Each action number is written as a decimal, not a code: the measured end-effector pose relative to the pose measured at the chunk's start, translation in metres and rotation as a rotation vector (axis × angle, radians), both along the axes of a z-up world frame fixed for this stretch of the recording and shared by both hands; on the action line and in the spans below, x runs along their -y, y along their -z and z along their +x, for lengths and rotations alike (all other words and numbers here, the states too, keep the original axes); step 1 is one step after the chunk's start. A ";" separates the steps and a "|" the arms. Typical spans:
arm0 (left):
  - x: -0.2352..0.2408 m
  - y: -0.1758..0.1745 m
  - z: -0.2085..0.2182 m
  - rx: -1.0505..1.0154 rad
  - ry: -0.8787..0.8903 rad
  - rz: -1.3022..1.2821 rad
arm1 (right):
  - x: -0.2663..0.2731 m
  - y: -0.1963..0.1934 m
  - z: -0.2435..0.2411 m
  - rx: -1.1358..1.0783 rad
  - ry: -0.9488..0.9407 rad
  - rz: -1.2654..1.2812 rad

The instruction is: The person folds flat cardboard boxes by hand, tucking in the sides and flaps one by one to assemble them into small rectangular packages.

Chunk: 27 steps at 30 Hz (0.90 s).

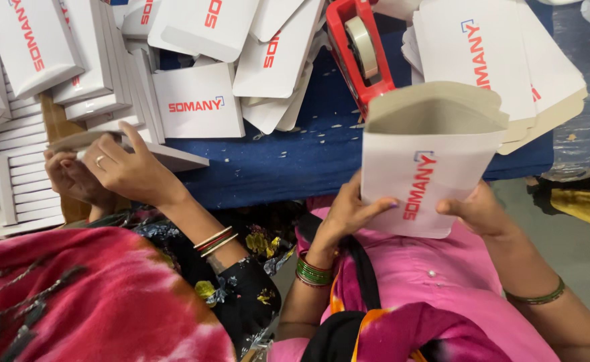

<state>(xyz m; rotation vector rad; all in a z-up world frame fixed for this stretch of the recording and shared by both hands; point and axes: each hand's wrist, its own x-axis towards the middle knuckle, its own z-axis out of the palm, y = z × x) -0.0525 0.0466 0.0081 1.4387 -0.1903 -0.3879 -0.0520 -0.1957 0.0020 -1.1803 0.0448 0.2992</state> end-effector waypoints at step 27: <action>-0.005 0.063 -0.015 -0.096 -0.044 -0.117 | 0.035 0.020 -0.006 0.083 -0.179 -0.245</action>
